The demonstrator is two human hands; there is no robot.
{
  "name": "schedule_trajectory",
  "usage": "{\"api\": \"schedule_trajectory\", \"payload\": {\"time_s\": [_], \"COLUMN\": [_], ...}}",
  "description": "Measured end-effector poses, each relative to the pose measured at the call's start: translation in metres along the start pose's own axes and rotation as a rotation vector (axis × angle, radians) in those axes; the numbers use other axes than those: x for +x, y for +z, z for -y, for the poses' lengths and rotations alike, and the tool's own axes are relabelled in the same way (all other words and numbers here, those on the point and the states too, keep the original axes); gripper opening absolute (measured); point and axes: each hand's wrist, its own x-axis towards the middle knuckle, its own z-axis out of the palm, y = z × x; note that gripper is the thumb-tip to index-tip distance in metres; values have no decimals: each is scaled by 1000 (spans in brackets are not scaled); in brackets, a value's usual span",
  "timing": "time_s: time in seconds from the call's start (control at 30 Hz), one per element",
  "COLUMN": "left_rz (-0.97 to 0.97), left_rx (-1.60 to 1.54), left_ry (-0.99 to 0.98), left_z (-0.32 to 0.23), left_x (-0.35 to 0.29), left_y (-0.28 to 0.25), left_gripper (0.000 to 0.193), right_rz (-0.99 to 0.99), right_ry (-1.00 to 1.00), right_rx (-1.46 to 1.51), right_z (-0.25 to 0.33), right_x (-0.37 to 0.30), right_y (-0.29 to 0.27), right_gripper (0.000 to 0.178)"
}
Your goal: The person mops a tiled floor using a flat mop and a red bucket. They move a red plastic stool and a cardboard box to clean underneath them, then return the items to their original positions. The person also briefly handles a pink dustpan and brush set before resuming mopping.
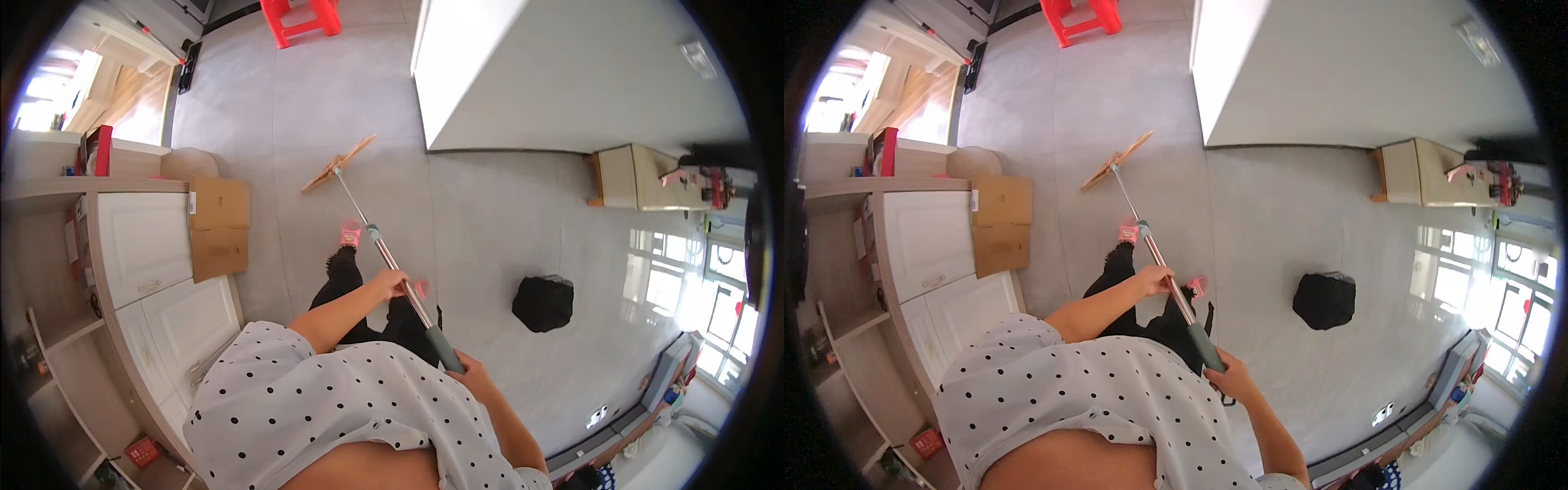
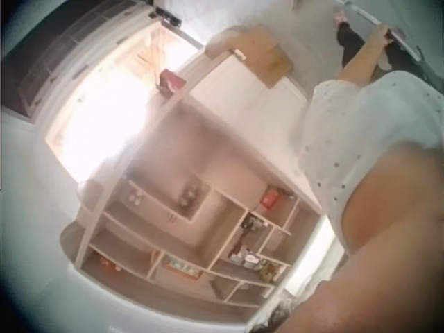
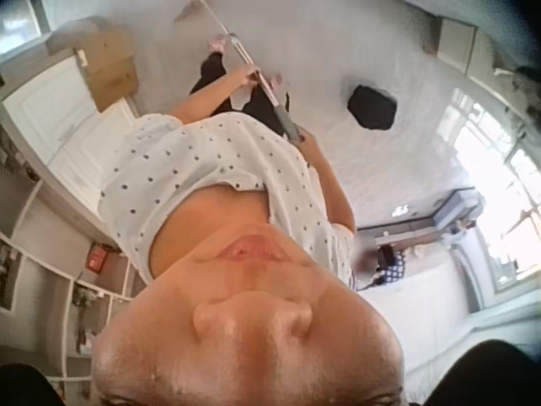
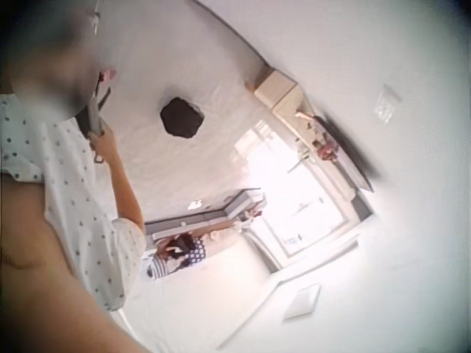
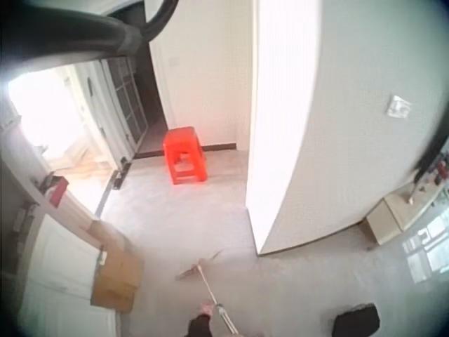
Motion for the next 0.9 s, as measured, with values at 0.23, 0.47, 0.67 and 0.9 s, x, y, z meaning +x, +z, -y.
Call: {"api": "schedule_trajectory", "payload": {"time_s": [0.23, 0.47, 0.67, 0.9], "left_rz": [-163, -237, -204, 332], "left_rx": [-27, 158, 457, 348], "left_ry": [408, 324, 79, -284], "left_z": [-213, -334, -235, -10], "left_x": [37, 53, 54, 9], "left_y": [-106, -160, -146, -82], "left_gripper": [22, 24, 32, 35], "right_rz": [30, 82, 101, -10], "right_ry": [-158, -14, 113, 211], "right_rx": [140, 467, 374, 35], "right_z": [114, 223, 110, -21], "right_x": [213, 367, 337, 127], "right_y": [97, 164, 160, 103], "right_gripper": [28, 56, 56, 55]}}
